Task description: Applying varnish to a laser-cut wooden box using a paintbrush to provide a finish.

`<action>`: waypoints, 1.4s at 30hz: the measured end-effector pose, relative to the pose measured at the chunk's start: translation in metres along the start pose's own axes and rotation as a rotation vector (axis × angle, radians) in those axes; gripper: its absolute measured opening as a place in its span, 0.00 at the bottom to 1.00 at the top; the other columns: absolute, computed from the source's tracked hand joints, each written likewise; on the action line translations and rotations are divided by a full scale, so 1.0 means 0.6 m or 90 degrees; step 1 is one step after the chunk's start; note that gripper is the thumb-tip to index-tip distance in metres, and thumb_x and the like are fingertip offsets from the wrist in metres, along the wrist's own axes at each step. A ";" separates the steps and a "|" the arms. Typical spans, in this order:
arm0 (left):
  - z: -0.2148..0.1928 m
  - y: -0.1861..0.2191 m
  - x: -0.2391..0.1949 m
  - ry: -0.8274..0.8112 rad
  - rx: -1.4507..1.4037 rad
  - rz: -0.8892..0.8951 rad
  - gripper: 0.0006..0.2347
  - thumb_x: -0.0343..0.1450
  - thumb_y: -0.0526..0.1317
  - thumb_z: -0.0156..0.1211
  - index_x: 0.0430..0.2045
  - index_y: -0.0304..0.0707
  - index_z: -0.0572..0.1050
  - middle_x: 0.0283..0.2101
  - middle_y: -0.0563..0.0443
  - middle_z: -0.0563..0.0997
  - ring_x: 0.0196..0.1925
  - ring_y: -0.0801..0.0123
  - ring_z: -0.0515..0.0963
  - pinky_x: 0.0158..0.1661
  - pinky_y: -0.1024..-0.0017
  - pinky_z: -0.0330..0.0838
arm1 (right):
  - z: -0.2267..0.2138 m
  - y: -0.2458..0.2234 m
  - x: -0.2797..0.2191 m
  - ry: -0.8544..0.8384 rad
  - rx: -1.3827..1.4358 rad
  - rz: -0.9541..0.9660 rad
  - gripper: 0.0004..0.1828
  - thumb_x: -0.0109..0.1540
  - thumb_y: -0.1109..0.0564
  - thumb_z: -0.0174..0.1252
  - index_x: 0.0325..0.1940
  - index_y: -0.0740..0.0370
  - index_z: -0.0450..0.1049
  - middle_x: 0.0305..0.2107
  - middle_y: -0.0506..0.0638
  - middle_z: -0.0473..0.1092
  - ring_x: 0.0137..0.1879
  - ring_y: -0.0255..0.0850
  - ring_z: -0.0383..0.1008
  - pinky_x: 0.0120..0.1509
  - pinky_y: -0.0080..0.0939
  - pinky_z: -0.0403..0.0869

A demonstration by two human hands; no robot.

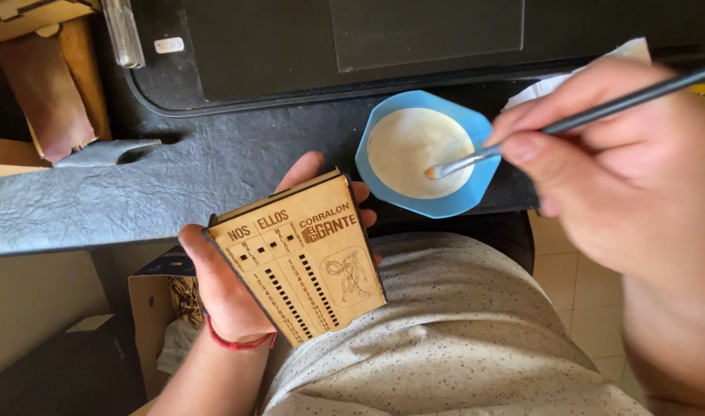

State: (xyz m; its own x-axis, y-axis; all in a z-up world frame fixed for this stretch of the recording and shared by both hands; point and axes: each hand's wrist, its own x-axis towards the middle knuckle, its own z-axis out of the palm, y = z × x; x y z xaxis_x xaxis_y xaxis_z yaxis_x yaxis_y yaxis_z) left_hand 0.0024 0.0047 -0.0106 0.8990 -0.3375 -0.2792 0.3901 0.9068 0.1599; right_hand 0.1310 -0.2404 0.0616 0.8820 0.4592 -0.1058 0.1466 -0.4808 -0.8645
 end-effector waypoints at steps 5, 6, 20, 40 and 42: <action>0.008 0.000 0.000 0.014 0.011 0.004 0.44 0.63 0.65 0.54 0.72 0.44 0.48 0.67 0.33 0.60 0.66 0.44 0.65 0.61 0.44 0.64 | -0.006 0.003 -0.010 -0.024 -0.060 0.007 0.03 0.63 0.71 0.61 0.39 0.76 0.73 0.35 0.59 0.75 0.41 0.42 0.77 0.49 0.35 0.75; 0.008 -0.001 0.002 0.014 0.012 0.001 0.44 0.63 0.65 0.54 0.72 0.44 0.48 0.67 0.33 0.60 0.66 0.44 0.65 0.61 0.44 0.64 | -0.005 0.004 -0.010 -0.022 -0.059 0.009 0.03 0.63 0.71 0.61 0.39 0.76 0.73 0.35 0.59 0.75 0.41 0.42 0.77 0.49 0.35 0.75; 0.007 0.007 0.003 -0.007 0.026 -0.063 0.50 0.62 0.67 0.54 0.73 0.32 0.45 0.68 0.41 0.61 0.70 0.52 0.63 0.63 0.51 0.63 | 0.024 0.024 -0.010 -0.017 -0.013 -0.127 0.09 0.53 0.71 0.68 0.32 0.77 0.75 0.34 0.64 0.77 0.41 0.46 0.82 0.51 0.38 0.80; 0.012 0.007 0.008 -0.007 0.041 -0.052 0.50 0.62 0.67 0.54 0.72 0.30 0.45 0.64 0.43 0.63 0.67 0.56 0.66 0.61 0.56 0.65 | 0.030 0.025 -0.015 0.004 -0.009 -0.117 0.07 0.55 0.71 0.67 0.32 0.76 0.74 0.35 0.64 0.76 0.40 0.46 0.81 0.49 0.37 0.79; 0.010 0.008 0.006 0.000 0.043 -0.055 0.50 0.62 0.68 0.51 0.73 0.33 0.44 0.68 0.40 0.61 0.69 0.52 0.65 0.63 0.52 0.63 | 0.034 0.030 -0.014 0.012 -0.010 -0.128 0.09 0.55 0.71 0.69 0.33 0.76 0.74 0.35 0.64 0.76 0.41 0.46 0.82 0.51 0.38 0.80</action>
State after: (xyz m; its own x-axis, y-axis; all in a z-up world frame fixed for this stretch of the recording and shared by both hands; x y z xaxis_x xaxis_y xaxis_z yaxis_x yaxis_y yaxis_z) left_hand 0.0088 0.0064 -0.0055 0.8610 -0.4141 -0.2953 0.4793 0.8548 0.1987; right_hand 0.1172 -0.2374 0.0369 0.8426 0.5331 0.0769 0.3272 -0.3931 -0.8593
